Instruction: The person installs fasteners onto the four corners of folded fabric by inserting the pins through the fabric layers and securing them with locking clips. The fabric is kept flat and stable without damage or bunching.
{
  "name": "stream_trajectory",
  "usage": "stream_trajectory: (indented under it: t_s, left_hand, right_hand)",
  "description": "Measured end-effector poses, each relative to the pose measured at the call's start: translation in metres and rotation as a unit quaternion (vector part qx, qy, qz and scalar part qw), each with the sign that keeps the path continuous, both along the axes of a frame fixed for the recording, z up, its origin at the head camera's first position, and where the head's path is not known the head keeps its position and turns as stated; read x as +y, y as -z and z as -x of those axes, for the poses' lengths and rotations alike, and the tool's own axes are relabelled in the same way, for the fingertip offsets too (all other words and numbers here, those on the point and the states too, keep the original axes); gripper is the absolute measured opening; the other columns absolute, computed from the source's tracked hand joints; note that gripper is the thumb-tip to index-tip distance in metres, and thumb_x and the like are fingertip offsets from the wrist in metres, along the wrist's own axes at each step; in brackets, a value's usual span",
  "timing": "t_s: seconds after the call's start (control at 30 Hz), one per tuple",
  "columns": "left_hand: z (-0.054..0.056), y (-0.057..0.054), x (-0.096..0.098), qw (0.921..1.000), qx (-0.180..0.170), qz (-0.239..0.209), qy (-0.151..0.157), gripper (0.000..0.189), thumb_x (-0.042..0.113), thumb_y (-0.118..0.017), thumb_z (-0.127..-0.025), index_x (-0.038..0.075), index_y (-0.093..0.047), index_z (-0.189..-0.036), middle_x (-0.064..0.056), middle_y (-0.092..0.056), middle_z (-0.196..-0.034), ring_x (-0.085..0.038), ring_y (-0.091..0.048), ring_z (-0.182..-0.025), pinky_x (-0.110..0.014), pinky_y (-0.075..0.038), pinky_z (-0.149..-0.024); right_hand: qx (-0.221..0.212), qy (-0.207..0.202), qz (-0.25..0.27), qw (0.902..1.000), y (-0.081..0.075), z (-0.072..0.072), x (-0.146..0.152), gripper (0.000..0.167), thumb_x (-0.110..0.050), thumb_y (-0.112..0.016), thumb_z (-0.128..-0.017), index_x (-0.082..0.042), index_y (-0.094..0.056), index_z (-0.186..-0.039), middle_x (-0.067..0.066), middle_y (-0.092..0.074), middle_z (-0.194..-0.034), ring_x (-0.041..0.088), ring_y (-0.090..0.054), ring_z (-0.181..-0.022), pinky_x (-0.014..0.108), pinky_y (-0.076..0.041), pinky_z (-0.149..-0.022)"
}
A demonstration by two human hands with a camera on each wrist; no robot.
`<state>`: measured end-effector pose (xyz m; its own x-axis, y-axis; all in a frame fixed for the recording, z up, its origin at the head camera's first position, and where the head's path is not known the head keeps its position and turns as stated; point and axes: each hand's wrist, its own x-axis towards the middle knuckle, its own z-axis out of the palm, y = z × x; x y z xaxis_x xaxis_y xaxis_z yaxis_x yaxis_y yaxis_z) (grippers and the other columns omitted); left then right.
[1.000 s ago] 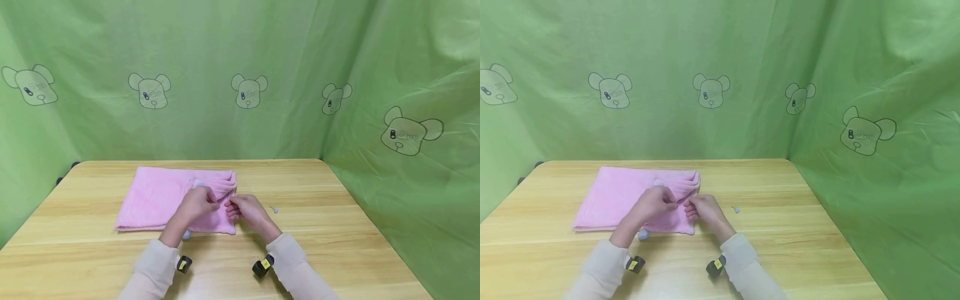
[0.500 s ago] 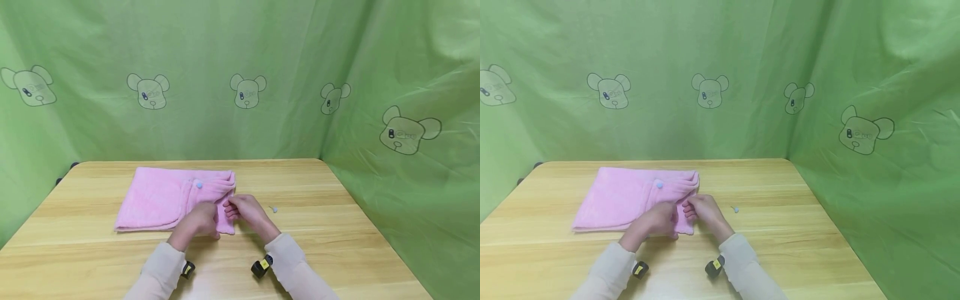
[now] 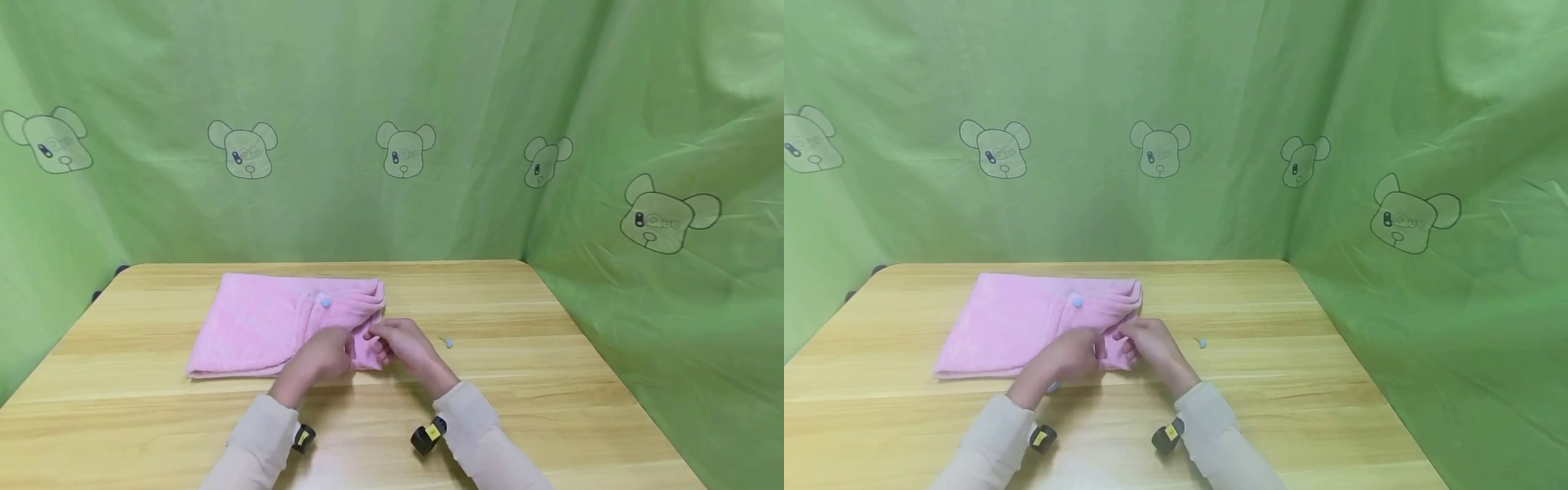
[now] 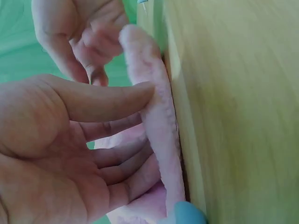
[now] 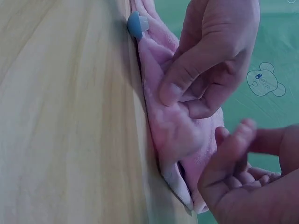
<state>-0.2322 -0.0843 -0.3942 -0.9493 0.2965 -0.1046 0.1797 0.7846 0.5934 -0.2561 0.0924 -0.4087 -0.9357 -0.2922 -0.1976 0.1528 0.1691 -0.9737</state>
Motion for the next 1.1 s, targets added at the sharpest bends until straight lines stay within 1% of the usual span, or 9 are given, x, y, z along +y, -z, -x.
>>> stream_trajectory:
  t_s: [0.1,0.17,0.27,0.4,0.5,0.67,0.87,0.97,1.1]
  left_hand:
    - [0.002,0.000,-0.002,0.9995,0.005,-0.026,-0.020,0.017,-0.002,-0.074,-0.076,0.008,-0.059,-0.076,-0.004,-0.058,-0.072,-0.019,-0.054,-0.067,-0.030,-0.046,-0.060]
    - [0.003,-0.002,-0.004,0.9989,0.017,-0.036,-0.023,0.017,0.000,-0.073,-0.078,0.008,-0.058,-0.074,-0.003,-0.057,-0.069,-0.018,-0.053,-0.064,-0.028,-0.044,-0.058]
    - [0.003,-0.005,-0.008,0.9982,0.036,-0.044,-0.017,0.019,0.001,-0.073,-0.080,0.008,-0.058,-0.071,-0.002,-0.056,-0.066,-0.016,-0.051,-0.062,-0.027,-0.043,-0.058]
    - [0.001,-0.010,-0.012,0.9984,0.048,-0.031,-0.006,0.018,0.002,-0.074,-0.081,0.009,-0.060,-0.071,-0.001,-0.057,-0.067,-0.016,-0.052,-0.065,-0.028,-0.044,-0.062]
    - [0.000,-0.013,-0.013,0.9985,0.051,-0.019,0.000,0.017,0.001,-0.073,-0.079,0.009,-0.061,-0.071,0.000,-0.059,-0.068,-0.016,-0.053,-0.066,-0.030,-0.046,-0.065]
    - [0.000,-0.015,-0.012,0.9988,0.047,-0.017,0.000,0.016,-0.002,-0.072,-0.078,0.009,-0.061,-0.071,-0.001,-0.058,-0.067,-0.016,-0.053,-0.066,-0.029,-0.046,-0.063]
    - [0.004,-0.011,-0.007,0.9983,0.028,-0.049,-0.010,0.020,0.004,-0.074,-0.083,0.009,-0.059,-0.071,0.001,-0.050,-0.063,-0.014,-0.047,-0.060,-0.026,-0.040,-0.056]
    - [0.006,-0.008,-0.006,0.9967,0.033,-0.073,-0.011,0.022,0.008,-0.073,-0.087,0.009,-0.060,-0.069,0.003,-0.048,-0.060,-0.011,-0.044,-0.056,-0.024,-0.037,-0.053]
    - [0.007,-0.005,-0.006,0.9947,0.042,-0.093,-0.013,0.033,0.009,-0.072,-0.089,0.012,-0.053,-0.063,0.006,-0.043,-0.056,-0.009,-0.040,-0.053,-0.022,-0.033,-0.050]
  right_hand:
    - [0.010,-0.016,-0.039,0.9991,0.000,-0.001,0.003,0.027,-0.018,-0.067,-0.095,0.003,-0.071,-0.111,-0.001,-0.056,-0.066,0.006,-0.046,-0.056,0.019,-0.039,-0.050]
    - [0.013,-0.035,-0.061,0.9975,0.000,0.000,0.004,0.029,-0.020,-0.073,-0.091,-0.002,-0.073,-0.113,-0.001,-0.057,-0.067,0.006,-0.045,-0.055,0.019,-0.039,-0.050]
    - [0.005,-0.081,-0.071,0.9942,0.001,0.000,0.005,0.035,-0.016,-0.076,-0.087,-0.003,-0.071,-0.120,0.003,-0.062,-0.072,0.008,-0.051,-0.057,0.021,-0.044,-0.052]
    - [-0.005,-0.125,-0.067,0.9899,0.005,0.002,0.007,0.034,-0.004,-0.070,-0.088,0.003,-0.066,-0.121,0.014,-0.070,-0.081,0.015,-0.062,-0.065,0.027,-0.056,-0.061]
    - [0.008,-0.117,-0.078,0.9900,0.008,0.003,0.008,0.028,0.001,-0.065,-0.088,0.007,-0.066,-0.115,0.018,-0.072,-0.086,0.019,-0.067,-0.070,0.032,-0.061,-0.068]
    - [0.025,-0.071,-0.081,0.9939,0.007,0.004,0.009,0.024,0.001,-0.062,-0.089,0.008,-0.068,-0.110,0.022,-0.072,-0.093,0.021,-0.070,-0.076,0.036,-0.062,-0.076]
    - [0.031,-0.061,-0.056,0.9961,0.006,0.005,0.008,0.025,-0.004,-0.060,-0.096,0.013,-0.066,-0.113,0.026,-0.071,-0.100,0.018,-0.069,-0.079,0.035,-0.062,-0.080]
    - [0.030,-0.063,-0.051,0.9962,0.006,0.005,0.007,0.026,-0.007,-0.059,-0.098,0.013,-0.065,-0.114,0.025,-0.071,-0.100,0.017,-0.068,-0.078,0.034,-0.061,-0.079]
    - [0.029,-0.063,-0.049,0.9964,0.005,0.005,0.007,0.028,-0.009,-0.058,-0.099,0.014,-0.065,-0.114,0.024,-0.071,-0.099,0.016,-0.067,-0.077,0.034,-0.061,-0.079]
